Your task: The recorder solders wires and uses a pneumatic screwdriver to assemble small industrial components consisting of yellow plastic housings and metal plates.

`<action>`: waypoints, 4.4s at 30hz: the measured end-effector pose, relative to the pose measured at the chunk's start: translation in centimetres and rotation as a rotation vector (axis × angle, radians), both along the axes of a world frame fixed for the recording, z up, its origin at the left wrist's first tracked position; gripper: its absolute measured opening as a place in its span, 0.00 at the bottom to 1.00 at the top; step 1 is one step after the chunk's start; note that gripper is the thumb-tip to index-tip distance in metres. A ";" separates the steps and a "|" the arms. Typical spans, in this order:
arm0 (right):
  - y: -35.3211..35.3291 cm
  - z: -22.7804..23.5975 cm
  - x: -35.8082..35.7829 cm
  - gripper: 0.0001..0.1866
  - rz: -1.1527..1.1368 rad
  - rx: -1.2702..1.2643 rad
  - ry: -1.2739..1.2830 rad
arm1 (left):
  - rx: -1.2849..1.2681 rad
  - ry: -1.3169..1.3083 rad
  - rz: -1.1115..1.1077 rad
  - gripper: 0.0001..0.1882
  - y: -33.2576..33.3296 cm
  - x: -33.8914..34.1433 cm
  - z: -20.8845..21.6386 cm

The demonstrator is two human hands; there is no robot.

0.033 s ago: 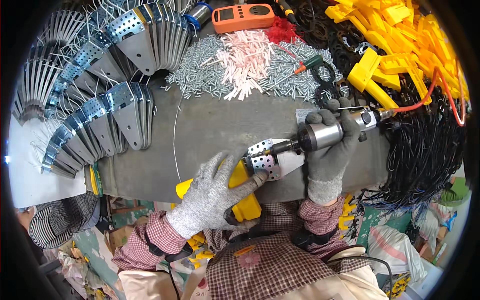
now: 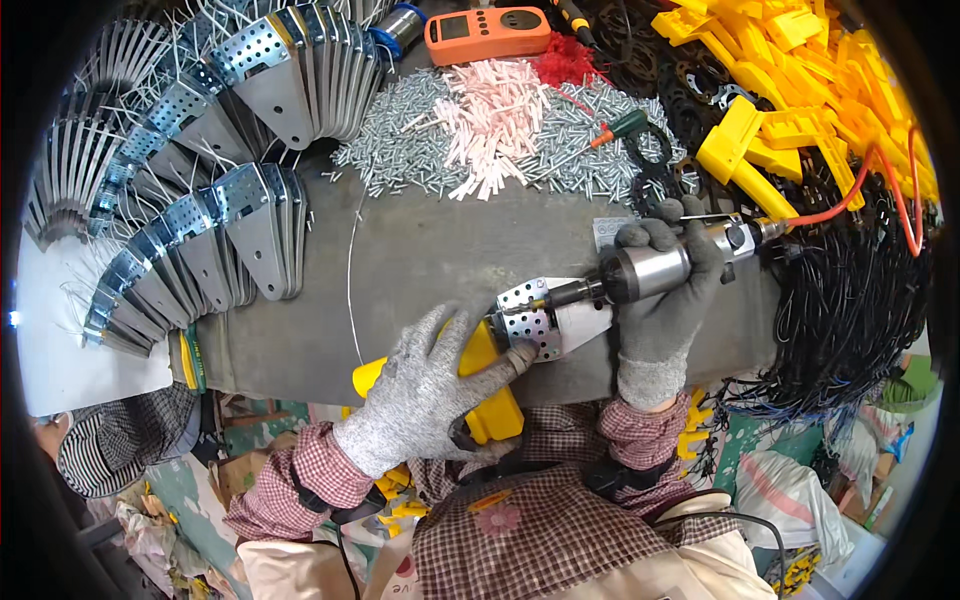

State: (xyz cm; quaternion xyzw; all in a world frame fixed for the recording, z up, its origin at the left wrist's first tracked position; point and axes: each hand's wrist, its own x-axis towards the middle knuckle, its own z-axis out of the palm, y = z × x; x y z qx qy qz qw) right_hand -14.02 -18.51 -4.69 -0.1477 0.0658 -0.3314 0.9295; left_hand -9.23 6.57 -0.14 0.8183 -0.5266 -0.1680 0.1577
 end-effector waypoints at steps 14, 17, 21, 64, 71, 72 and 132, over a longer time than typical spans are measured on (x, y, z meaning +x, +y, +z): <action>0.1 -0.1 0.2 0.16 0.014 0.071 -0.018 | -0.050 0.036 -0.005 0.49 0.0 0.3 -0.3; 0.2 0.1 0.2 0.16 0.004 0.065 0.004 | -0.064 0.026 -0.008 0.48 0.0 0.4 -0.3; 0.3 0.6 0.4 0.14 -0.025 0.090 0.081 | -0.063 0.030 -0.016 0.48 -0.1 0.6 -0.4; -13.7 3.3 -1.4 0.28 -0.195 -1.791 1.068 | 0.018 0.183 0.308 0.27 -8.7 2.2 4.4; -15.3 7.3 2.5 0.32 -0.688 -2.386 1.222 | 0.002 0.021 0.441 0.15 -2.1 3.6 3.5; -13.2 7.5 2.2 0.32 -0.706 -2.398 1.196 | -0.185 -0.169 0.371 0.12 -3.3 5.1 2.6; -12.3 11.0 -11.3 0.14 0.400 -2.769 0.806 | -0.371 -0.094 0.351 0.06 -0.6 2.9 -1.7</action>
